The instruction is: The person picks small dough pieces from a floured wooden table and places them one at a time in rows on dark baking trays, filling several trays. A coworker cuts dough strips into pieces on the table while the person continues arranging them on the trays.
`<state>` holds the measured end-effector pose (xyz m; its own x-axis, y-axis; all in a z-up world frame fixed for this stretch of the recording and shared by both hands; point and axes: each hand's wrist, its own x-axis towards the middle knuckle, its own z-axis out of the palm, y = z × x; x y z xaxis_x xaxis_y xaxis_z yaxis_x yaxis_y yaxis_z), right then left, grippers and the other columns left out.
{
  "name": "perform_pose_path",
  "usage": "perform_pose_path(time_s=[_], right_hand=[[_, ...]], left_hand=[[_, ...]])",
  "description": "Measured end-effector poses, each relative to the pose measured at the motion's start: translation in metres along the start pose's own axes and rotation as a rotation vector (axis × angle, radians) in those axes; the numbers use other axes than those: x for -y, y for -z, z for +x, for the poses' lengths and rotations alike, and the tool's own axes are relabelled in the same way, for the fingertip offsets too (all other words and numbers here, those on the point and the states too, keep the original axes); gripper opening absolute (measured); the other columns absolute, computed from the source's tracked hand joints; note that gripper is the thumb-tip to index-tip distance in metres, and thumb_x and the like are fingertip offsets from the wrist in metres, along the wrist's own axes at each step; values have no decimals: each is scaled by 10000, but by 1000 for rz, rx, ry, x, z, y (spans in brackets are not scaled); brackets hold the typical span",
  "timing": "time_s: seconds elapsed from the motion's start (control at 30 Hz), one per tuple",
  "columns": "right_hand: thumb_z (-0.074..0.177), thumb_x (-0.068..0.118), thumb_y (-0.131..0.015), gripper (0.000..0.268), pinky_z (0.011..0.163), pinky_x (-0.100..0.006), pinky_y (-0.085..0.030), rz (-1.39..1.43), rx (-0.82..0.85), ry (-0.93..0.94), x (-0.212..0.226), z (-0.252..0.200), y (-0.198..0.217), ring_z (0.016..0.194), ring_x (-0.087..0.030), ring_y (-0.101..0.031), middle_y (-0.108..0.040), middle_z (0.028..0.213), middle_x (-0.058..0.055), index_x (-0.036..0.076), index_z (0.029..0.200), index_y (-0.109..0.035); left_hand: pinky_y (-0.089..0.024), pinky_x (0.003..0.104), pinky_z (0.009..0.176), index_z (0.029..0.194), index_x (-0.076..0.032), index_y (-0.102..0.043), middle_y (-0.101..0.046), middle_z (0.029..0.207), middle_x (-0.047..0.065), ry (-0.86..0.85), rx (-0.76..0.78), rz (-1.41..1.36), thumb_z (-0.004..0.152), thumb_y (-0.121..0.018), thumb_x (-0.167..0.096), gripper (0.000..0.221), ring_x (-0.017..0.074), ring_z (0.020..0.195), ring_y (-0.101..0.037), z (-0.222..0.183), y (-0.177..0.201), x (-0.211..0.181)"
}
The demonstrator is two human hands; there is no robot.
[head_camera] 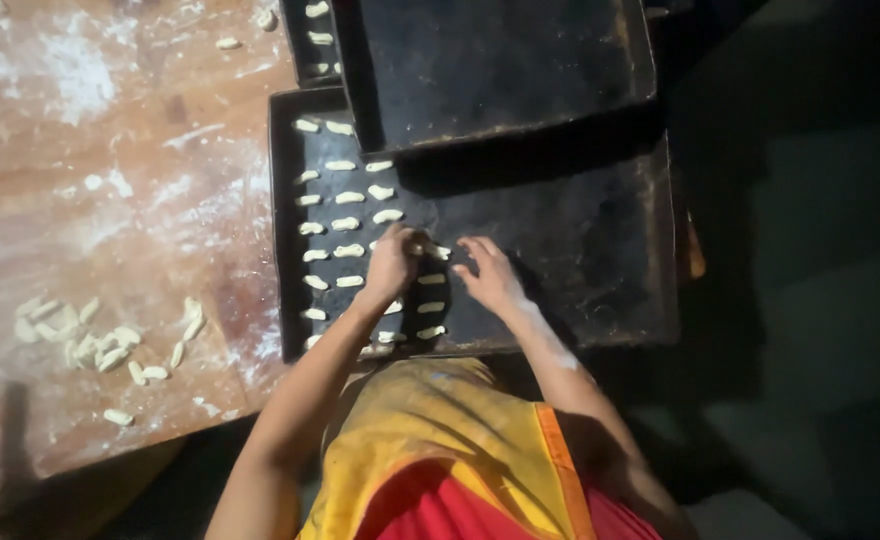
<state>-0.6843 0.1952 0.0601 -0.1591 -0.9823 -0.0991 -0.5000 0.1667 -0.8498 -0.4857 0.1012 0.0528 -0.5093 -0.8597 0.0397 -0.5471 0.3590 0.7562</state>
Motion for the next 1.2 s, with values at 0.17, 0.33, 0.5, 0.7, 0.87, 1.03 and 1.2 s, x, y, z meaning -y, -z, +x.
perform_pose_path(time_s=[0.17,0.33,0.5,0.7,0.87,1.03,1.2], right_hand=[[814,137,-800,370,975,-425,-508,-228,26,272,-5,39,-19,1122,-342,-618,-664,1168,-109,85,1165,-696],[852,109,-764,327,996,-417,-511,-211,114,329,-7,50,-24,1144,-330,-616,-666,1186,-92,107,1176,-720],[824,112,-788,422,982,-424,-499,-163,81,362,9,29,-16,1161,-358,-606,-654,1218,-153,76,1231,-684],[923,25,-702,469,905,-277,-564,820,211,-77,-10,5,-53,1010,-133,-691,-713,1160,-83,66,1372,-571],[943,-30,-694,419,794,-282,-564,671,118,-150,-29,31,-42,937,-136,-690,-730,1094,-73,44,1353,-648],[885,2,-702,444,848,-335,-572,86,166,-75,38,93,0,951,-210,-693,-722,1081,-77,112,1307,-617],[855,-18,-647,329,933,-473,-509,-348,238,226,33,121,-2,1067,-379,-643,-719,1092,-144,66,1172,-671]], left_hand=[[-566,397,795,1179,-21,-649,-713,1083,153,589,-182,-538,857,-656,18,325,272,947,-701,-8,29,-22],[-600,383,889,1227,33,-589,-696,1152,177,689,-310,-1227,882,-539,139,364,292,1022,-709,-37,34,8],[-620,384,921,1194,33,-575,-698,1131,177,710,-403,-1486,874,-543,141,339,282,1016,-731,-38,31,-21],[-550,292,849,1222,-4,-633,-715,1112,102,608,-322,-1323,898,-688,42,332,186,975,-694,-41,-5,-34],[-523,259,845,1207,27,-691,-738,1086,57,630,-417,-1031,933,-743,-86,301,117,933,-659,-36,9,-42],[-546,255,828,1242,18,-684,-747,1097,51,597,-459,-898,931,-727,-99,335,109,934,-678,-35,11,-21],[-556,248,868,1244,22,-681,-756,1130,69,444,-455,-791,929,-736,-91,339,102,981,-702,-28,24,-24]])
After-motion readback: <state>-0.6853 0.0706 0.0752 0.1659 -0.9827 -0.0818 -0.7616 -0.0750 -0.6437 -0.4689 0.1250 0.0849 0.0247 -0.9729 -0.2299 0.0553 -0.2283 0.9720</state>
